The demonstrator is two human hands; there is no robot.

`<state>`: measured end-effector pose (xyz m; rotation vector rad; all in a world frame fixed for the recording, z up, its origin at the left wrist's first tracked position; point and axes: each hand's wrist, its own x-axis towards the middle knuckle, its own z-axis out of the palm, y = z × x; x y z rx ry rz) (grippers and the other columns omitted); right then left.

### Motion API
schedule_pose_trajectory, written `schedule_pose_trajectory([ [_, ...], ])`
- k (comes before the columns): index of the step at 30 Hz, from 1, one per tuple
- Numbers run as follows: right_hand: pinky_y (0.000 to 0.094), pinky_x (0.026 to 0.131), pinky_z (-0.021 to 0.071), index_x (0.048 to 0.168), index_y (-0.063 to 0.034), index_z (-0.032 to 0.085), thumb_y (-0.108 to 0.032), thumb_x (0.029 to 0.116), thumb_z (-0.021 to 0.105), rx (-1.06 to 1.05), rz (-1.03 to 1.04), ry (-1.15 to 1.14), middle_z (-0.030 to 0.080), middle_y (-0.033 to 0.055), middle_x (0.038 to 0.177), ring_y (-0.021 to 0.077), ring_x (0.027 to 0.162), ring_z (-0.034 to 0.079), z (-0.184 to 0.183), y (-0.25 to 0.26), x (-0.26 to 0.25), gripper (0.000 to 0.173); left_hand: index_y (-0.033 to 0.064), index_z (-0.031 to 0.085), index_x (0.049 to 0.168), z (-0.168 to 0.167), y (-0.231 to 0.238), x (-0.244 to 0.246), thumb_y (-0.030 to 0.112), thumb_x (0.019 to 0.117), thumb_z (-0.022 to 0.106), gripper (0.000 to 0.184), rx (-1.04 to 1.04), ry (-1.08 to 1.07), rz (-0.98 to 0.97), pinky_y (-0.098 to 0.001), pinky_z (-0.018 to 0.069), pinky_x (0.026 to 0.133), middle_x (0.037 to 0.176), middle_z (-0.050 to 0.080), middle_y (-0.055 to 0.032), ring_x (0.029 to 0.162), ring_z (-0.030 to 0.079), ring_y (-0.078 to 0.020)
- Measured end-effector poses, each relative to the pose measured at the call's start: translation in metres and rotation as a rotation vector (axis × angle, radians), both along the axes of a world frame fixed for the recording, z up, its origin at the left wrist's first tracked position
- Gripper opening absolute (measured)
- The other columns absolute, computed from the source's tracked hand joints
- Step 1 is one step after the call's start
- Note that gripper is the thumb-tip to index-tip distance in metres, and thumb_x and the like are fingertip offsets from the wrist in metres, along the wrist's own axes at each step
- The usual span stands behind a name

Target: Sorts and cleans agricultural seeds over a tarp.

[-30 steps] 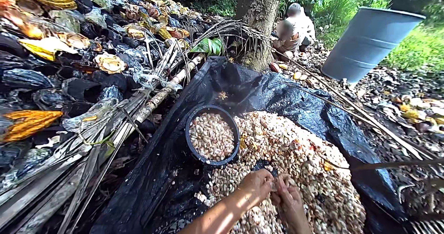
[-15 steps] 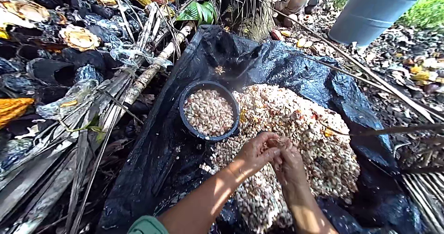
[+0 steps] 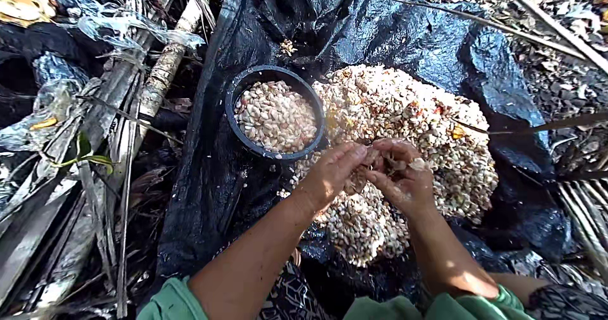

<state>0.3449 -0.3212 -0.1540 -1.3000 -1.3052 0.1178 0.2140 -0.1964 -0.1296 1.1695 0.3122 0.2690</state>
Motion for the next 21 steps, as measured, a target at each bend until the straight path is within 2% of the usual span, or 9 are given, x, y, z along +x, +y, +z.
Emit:
schedule_pose_trajectory([
  [3,0.0119,0.066,0.0506,0.113,-0.0031,0.064,-0.028,0.0947,0.074,-0.008,-0.041,-0.160,0.063,0.0006,0.091,-0.0033,0.072,0.056,0.004,0.002,0.008,0.033,0.0080,0.065,0.107,0.003,-0.002,-0.001,0.022,0.1107,0.036,0.032,-0.048,0.048,-0.010,-0.0217,0.0548,0.067,0.086,0.067,0.0021,0.073,0.063,-0.0040],
  [5,0.0137,0.068,0.0526,0.109,-0.0021,0.064,-0.031,0.0958,0.072,-0.038,-0.046,-0.162,0.064,0.0005,0.089,-0.0024,0.073,0.057,0.002,0.001,0.012,0.033,0.0077,0.065,0.106,0.005,-0.002,-0.002,0.025,0.1118,0.034,0.036,0.045,0.080,-0.015,-0.0248,0.0563,0.077,0.089,0.067,0.0023,0.082,0.064,-0.0040],
  [7,0.0147,0.066,0.0541,0.108,-0.0061,0.064,-0.034,0.0977,0.070,-0.068,-0.012,-0.016,0.065,-0.0040,0.088,-0.0032,0.072,0.060,-0.004,0.000,0.014,0.030,0.0067,0.067,0.104,0.013,-0.006,-0.002,0.028,0.1122,0.028,0.045,0.211,0.110,-0.002,-0.0263,0.0544,0.084,0.092,0.067,0.0031,0.088,0.063,-0.0027],
  [9,0.0149,0.059,0.0513,0.107,-0.0156,0.064,-0.039,0.0989,0.067,-0.091,0.029,0.190,0.066,-0.0106,0.083,-0.0041,0.066,0.059,-0.009,-0.001,0.011,0.025,0.0031,0.068,0.103,0.024,-0.010,-0.002,0.023,0.1117,0.031,0.043,0.414,0.123,0.012,-0.0233,0.0504,0.081,0.088,0.064,0.0030,0.083,0.059,-0.0009],
  [11,0.0142,0.055,0.0483,0.107,-0.0206,0.066,-0.040,0.0992,0.066,-0.075,0.039,0.336,0.063,-0.0131,0.082,-0.0047,0.062,0.054,-0.013,0.000,0.004,0.021,0.0001,0.068,0.109,0.012,-0.006,-0.001,0.018,0.1075,0.046,0.028,0.574,0.062,-0.001,-0.0207,0.0512,0.077,0.089,0.066,-0.0002,0.081,0.060,-0.0001],
  [13,0.0143,0.055,0.0502,0.107,-0.0221,0.066,-0.038,0.1003,0.065,-0.035,0.016,0.408,0.065,-0.0126,0.081,-0.0042,0.060,0.056,-0.015,0.000,-0.003,0.017,-0.0005,0.064,0.113,-0.002,-0.004,0.002,0.016,0.1032,0.056,0.020,0.606,-0.006,0.001,-0.0196,0.0528,0.074,0.090,0.066,-0.0011,0.078,0.062,-0.0001],
  [16,0.0150,0.056,0.0521,0.109,-0.0207,0.068,-0.035,0.1030,0.061,0.019,0.005,0.427,0.067,-0.0105,0.079,-0.0030,0.060,0.058,-0.013,-0.001,-0.009,0.017,0.0005,0.060,0.117,-0.006,-0.007,0.004,0.011,0.1024,0.057,0.018,0.576,-0.085,0.074,-0.0195,0.0560,0.077,0.096,0.068,-0.0009,0.083,0.065,-0.0001],
  [18,0.0152,0.058,0.0530,0.108,-0.0184,0.069,-0.030,0.1037,0.061,0.011,0.006,0.365,0.068,-0.0097,0.085,-0.0029,0.064,0.059,-0.013,-0.003,-0.009,0.015,0.0004,0.060,0.119,-0.003,-0.008,0.003,0.011,0.1041,0.053,0.019,0.600,-0.130,0.115,-0.0196,0.0561,0.078,0.100,0.067,-0.0011,0.085,0.065,-0.0007],
  [21,0.0141,0.058,0.0507,0.107,-0.0169,0.069,-0.028,0.1031,0.063,0.016,0.011,0.270,0.066,-0.0096,0.089,-0.0042,0.066,0.057,-0.010,-0.005,-0.007,0.014,0.0009,0.061,0.117,0.002,-0.005,0.001,0.016,0.1055,0.049,0.022,0.681,-0.120,0.133,-0.0215,0.0561,0.072,0.092,0.066,-0.0012,0.079,0.064,-0.0023],
])
